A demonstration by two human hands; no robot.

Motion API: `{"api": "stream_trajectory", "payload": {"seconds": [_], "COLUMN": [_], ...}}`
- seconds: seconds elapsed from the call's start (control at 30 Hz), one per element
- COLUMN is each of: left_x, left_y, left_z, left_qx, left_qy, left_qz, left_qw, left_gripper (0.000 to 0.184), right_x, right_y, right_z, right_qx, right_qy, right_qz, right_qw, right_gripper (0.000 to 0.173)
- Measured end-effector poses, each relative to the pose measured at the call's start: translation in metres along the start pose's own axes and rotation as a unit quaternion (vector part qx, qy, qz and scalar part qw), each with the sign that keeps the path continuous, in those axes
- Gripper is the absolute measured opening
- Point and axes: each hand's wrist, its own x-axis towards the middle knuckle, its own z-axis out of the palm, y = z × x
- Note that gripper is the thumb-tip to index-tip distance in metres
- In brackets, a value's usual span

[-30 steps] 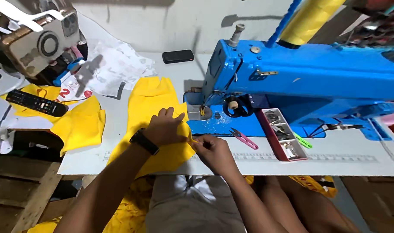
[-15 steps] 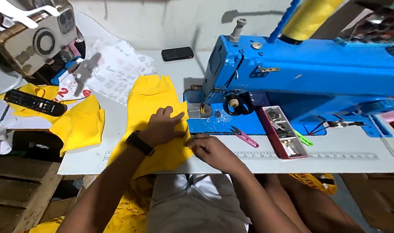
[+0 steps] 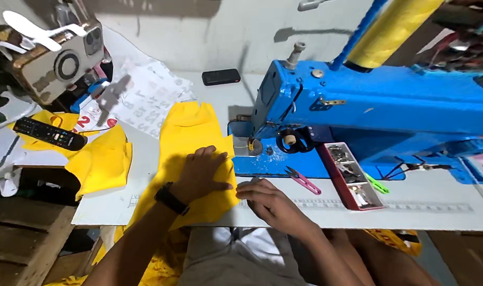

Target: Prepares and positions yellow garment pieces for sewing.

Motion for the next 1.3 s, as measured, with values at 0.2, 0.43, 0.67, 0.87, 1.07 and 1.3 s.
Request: {"api": "stream_trajectory", "payload": {"seconds": [0.2,0.43,0.67,0.87,1.07,1.3], "left_x": [-0.002,-0.002,0.012,0.055,0.067,0.026], "left_y": [-0.001,-0.005,-0.005,-0.004,-0.015,-0.028], "left_z": [0.0,0.004,-0.009,-0.03,-0.027,-0.044], "left_qx": [0.008,0.0,-0.06,-0.065,-0.162,-0.104], "left_qy": [-0.032,-0.036,0.101,0.046,0.041,0.133], "left_qz": [-0.01,0.002,0.045,-0.022,-0.03,0.016], "left_qw": [0.999,0.999,0.992,0.997,0.986,0.986], "left_gripper": [0.085,0.084,0.036,0.031,0.039,0.03], "right_x": [-0.001,0.004,0.007,0.011,0.016,0.019], "right_y": [0.005,0.006,0.004,-0.003,-0.015,-0.019], "right_z": [0.008,0.006,0.008,0.019,0.036,0.049], "right_qx": [-0.069,-0.105,-0.161,-0.16,-0.183,-0.235], "right_qy": [0.037,0.01,0.007,0.038,0.105,0.161], "right_qz": [0.005,-0.023,-0.048,-0.021,0.035,0.04], "right_qw": [0.997,0.994,0.986,0.986,0.977,0.958], "right_gripper": [0.036,0.036,0.033,0.029,0.028,0.018]}}
